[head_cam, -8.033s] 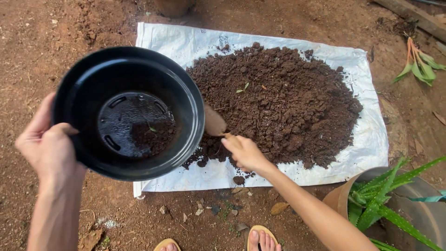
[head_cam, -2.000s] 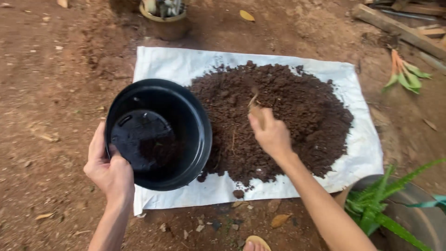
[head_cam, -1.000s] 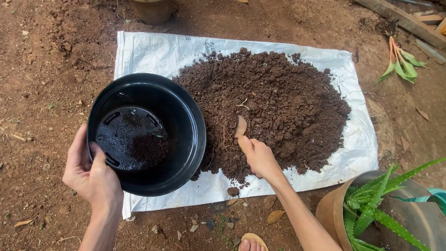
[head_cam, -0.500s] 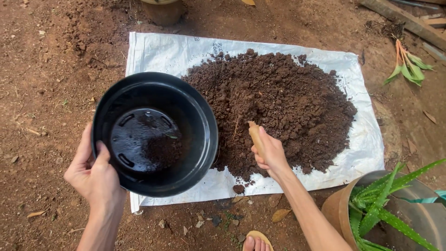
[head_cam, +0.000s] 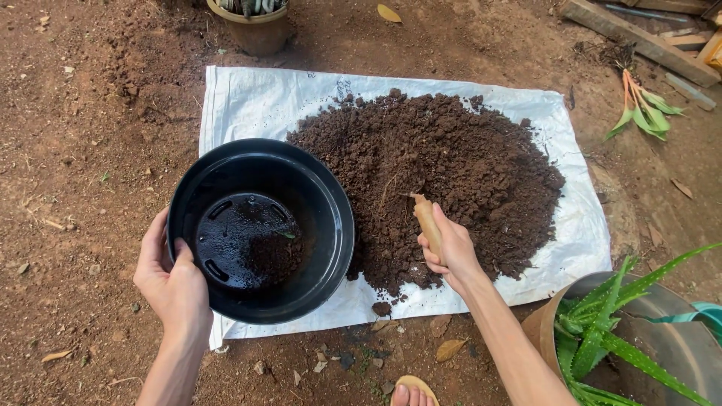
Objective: Transferring soil from a pile on a sheet into a black plastic pot using a hand trowel.
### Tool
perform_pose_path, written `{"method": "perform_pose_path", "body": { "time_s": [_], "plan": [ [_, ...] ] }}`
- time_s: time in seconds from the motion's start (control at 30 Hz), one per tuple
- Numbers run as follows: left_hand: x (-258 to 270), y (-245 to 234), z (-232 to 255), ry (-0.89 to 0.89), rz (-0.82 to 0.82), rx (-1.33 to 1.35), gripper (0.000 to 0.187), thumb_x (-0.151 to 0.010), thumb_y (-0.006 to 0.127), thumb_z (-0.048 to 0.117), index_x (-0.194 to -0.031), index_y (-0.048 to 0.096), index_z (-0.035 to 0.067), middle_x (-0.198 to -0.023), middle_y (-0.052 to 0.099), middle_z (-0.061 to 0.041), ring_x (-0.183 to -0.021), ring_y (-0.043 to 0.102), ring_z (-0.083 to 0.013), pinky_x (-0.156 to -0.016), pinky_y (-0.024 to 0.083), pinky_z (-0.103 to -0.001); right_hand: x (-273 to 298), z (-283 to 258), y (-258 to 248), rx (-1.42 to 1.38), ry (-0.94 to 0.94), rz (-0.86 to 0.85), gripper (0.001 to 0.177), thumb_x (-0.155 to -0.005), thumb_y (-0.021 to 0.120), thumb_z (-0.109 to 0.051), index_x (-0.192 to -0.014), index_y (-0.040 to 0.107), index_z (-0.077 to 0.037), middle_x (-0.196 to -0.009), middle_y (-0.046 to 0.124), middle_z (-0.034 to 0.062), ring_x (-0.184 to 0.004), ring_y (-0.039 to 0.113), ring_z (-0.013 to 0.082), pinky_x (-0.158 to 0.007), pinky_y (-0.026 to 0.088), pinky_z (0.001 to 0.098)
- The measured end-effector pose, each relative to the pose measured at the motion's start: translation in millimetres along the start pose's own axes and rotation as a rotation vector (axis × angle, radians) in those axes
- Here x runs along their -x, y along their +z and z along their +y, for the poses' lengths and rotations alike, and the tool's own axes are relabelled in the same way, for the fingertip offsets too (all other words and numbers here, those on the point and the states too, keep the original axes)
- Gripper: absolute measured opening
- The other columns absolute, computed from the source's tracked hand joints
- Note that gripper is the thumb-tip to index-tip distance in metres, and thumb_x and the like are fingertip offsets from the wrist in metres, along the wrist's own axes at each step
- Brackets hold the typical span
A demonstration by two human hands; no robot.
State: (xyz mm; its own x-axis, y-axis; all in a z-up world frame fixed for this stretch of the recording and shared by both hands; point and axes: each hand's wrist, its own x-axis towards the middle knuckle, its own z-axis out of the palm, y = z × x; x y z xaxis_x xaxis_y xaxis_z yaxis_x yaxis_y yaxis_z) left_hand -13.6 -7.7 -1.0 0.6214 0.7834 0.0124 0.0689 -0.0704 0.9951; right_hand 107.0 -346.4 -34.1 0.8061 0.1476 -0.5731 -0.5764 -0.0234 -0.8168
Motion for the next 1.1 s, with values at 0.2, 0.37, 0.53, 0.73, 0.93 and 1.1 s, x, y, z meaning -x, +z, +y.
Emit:
{"method": "perform_pose_path", "body": {
  "time_s": [0.2, 0.37, 0.53, 0.73, 0.93, 1.1],
  "plan": [
    [-3.8, 1.3, -3.9, -0.024, -0.002, 0.004, 0.042, -0.099, 0.047, -0.008, -0.139, 0.056, 0.003, -0.131, 0.065, -0.011, -0.119, 0.064, -0.0164, -0.103, 0.054, -0.03, 23.2, -24.0, 15.0, 0.03, -0.051, -0.075, 0.059, -0.103, 0.037, -0.046, -0.138, 0.052, -0.001, -0.065, 0.05, 0.0024, -0.036, 0.037, 0.0033, -0.025, 0.024, 0.0164],
    [-4.3, 4.7, -1.6, 0.002, -0.008, 0.023, 0.038, -0.101, 0.047, -0.005, -0.138, 0.055, 0.001, -0.132, 0.064, -0.012, -0.122, 0.062, -0.0175, -0.107, 0.051, -0.031, 47.2, -37.0, 36.7, 0.131, -0.046, -0.185, 0.058, -0.101, 0.041, -0.045, -0.135, 0.053, 0.001, -0.061, 0.052, 0.0032, -0.033, 0.04, 0.0053, -0.023, 0.026, 0.0178],
    [-3.0, 4.3, -0.5, -0.012, -0.008, 0.035, 0.036, -0.102, 0.048, -0.001, -0.136, 0.057, 0.001, -0.131, 0.065, -0.011, -0.121, 0.063, -0.0174, -0.106, 0.051, -0.032, 60.3, -31.9, 71.6, 0.278, -0.029, -0.309, 0.055, -0.097, 0.053, -0.042, -0.128, 0.065, 0.001, -0.058, 0.052, 0.0011, -0.034, 0.04, 0.0054, -0.024, 0.027, 0.0176],
    [2.6, 2.7, 0.9, 0.1, -0.045, -0.086, 0.04, -0.102, 0.053, 0.004, -0.141, 0.05, 0.0, -0.132, 0.063, -0.014, -0.119, 0.063, -0.0204, -0.103, 0.052, -0.034, 42.9, 13.9, 94.9, 0.686, -0.248, -0.402, 0.047, -0.095, 0.067, -0.037, -0.131, 0.066, -0.007, -0.066, 0.064, 0.0025, -0.047, 0.053, 0.0071, -0.041, 0.043, 0.0248],
    [2.8, -0.6, -2.0, 0.118, -0.057, -0.129, 0.041, -0.102, 0.053, 0.005, -0.143, 0.049, 0.0, -0.13, 0.064, -0.015, -0.118, 0.064, -0.0204, -0.101, 0.053, -0.035, 45.1, 15.9, 103.0, 1.133, -0.767, -0.259, 0.044, -0.091, 0.071, -0.035, -0.129, 0.062, -0.014, -0.068, 0.069, 0.0069, -0.048, 0.059, 0.0136, -0.042, 0.051, 0.0327],
    [0.6, -4.2, -10.5, 0.16, -0.064, -0.107, 0.041, -0.103, 0.052, 0.003, -0.143, 0.049, -0.001, -0.134, 0.062, -0.016, -0.121, 0.062, -0.0212, -0.103, 0.052, -0.036, 35.9, 16.9, 91.3, 1.569, -0.851, -0.092, 0.041, -0.094, 0.069, -0.025, -0.134, 0.062, -0.025, -0.065, 0.064, 0.0067, -0.046, 0.058, 0.017, -0.033, 0.049, 0.0299]
  ]
}}
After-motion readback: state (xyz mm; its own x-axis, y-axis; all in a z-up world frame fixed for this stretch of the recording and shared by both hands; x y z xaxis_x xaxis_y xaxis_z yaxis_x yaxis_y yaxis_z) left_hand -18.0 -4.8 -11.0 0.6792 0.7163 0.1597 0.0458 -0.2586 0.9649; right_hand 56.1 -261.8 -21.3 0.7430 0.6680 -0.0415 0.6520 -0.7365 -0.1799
